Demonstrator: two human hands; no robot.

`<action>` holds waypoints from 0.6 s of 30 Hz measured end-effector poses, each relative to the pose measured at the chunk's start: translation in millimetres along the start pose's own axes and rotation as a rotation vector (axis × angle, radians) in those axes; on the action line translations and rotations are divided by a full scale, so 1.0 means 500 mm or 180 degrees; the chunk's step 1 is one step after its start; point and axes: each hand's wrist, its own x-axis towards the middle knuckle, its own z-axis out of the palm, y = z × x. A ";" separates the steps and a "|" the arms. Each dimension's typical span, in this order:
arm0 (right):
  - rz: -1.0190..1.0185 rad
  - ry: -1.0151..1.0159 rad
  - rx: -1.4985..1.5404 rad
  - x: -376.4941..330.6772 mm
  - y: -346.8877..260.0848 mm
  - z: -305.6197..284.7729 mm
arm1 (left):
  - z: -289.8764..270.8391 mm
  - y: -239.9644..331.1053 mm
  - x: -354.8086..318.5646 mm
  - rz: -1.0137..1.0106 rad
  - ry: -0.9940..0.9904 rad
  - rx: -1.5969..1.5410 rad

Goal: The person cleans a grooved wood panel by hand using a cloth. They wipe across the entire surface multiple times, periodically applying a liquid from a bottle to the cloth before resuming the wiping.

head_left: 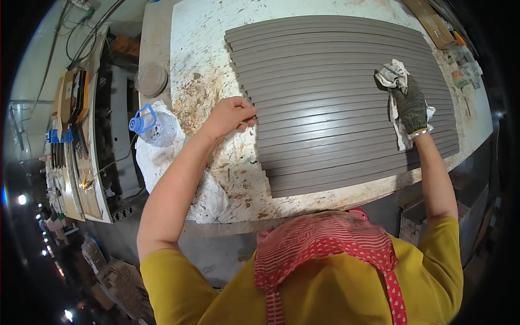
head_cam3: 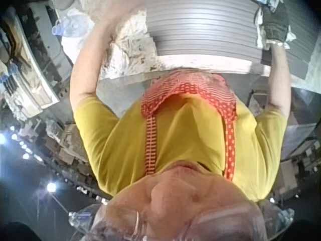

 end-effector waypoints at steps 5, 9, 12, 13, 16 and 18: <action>-0.0152 -0.0007 0.0224 0.001 0.005 0.004 | -0.015 0.026 0.009 -0.0307 -0.0082 0.0260; -0.0409 0.0262 0.0015 0.001 0.031 0.019 | -0.011 0.051 0.016 -0.0432 -0.0158 0.0552; -0.0183 -0.0029 0.0107 -0.001 0.004 0.005 | -0.008 0.068 0.020 -0.0573 -0.0130 0.0730; -0.0190 -0.0041 0.0123 -0.003 -0.003 0.000 | -0.006 0.071 0.019 -0.0657 -0.0139 0.0746; -0.0110 -0.0116 -0.0027 -0.004 -0.001 -0.001 | 0.000 0.064 0.014 -0.0440 -0.0034 0.0657; -0.0383 0.0140 -0.0249 -0.006 0.028 0.015 | -0.005 0.070 0.011 -0.0481 -0.0071 0.0675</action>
